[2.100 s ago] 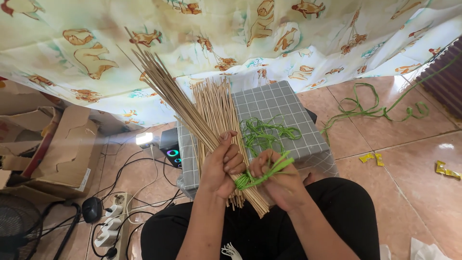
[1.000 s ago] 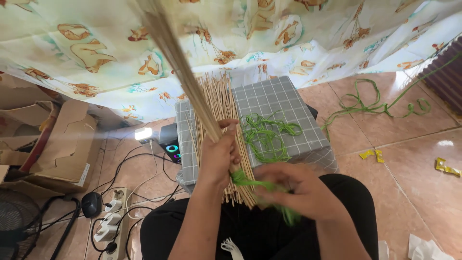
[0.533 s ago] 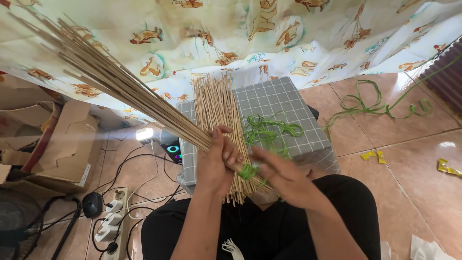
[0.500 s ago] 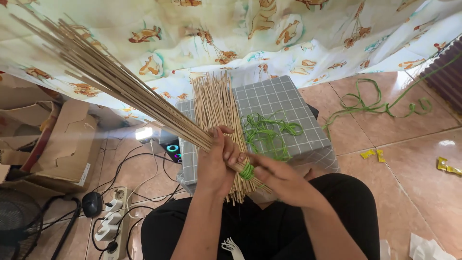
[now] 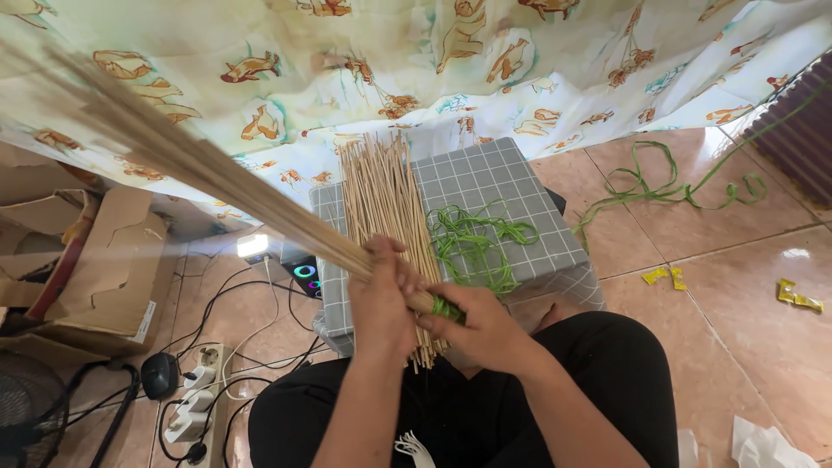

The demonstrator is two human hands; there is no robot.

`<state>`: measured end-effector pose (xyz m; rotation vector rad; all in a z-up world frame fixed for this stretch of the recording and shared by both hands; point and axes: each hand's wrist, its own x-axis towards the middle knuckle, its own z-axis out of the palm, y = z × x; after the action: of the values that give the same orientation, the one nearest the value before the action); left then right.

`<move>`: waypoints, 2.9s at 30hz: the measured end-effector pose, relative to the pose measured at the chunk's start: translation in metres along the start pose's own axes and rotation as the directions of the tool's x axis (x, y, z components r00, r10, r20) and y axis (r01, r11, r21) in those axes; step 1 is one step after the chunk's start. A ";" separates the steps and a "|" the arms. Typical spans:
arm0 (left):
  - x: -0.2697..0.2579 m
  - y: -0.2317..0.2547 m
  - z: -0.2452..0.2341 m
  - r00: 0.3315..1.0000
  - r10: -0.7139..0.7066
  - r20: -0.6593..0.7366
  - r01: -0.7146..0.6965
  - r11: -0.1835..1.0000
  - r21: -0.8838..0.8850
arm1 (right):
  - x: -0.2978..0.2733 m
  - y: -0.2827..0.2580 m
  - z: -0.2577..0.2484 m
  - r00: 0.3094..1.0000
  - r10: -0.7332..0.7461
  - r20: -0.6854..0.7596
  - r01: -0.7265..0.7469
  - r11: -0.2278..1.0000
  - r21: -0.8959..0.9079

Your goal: Gathering thin wooden sticks into bundles and securing them with green plastic ties.

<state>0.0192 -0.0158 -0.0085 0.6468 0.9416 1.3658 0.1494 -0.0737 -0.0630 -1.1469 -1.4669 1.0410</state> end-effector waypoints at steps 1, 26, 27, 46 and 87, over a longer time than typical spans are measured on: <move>0.007 0.002 -0.007 0.998 0.031 -0.062 -0.032 0.999 -0.019 | 0.001 -0.004 -0.004 1.000 0.018 0.019 -0.016 0.995 -0.094; 0.009 -0.029 -0.037 0.951 -0.303 0.064 0.306 0.950 -0.058 | -0.019 0.006 0.036 0.870 0.484 0.094 -0.493 0.855 0.158; 0.006 -0.028 -0.032 0.951 -0.304 0.065 0.307 0.950 -0.053 | -0.024 0.015 0.041 0.870 0.484 0.092 -0.493 0.855 0.162; 0.045 -0.017 0.005 0.969 -0.241 -0.062 0.224 0.739 0.635 | 0.026 0.008 0.056 0.852 0.509 -0.122 -0.456 0.837 0.304; 0.070 -0.038 -0.050 0.968 0.084 0.235 -0.234 -0.025 0.972 | 0.030 0.063 0.041 0.963 0.176 -0.205 -0.270 0.610 -0.745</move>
<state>-0.0070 0.0410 -0.0777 2.0203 1.8021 0.5095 0.1160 -0.0341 -0.1259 -2.0116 -1.7615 0.4485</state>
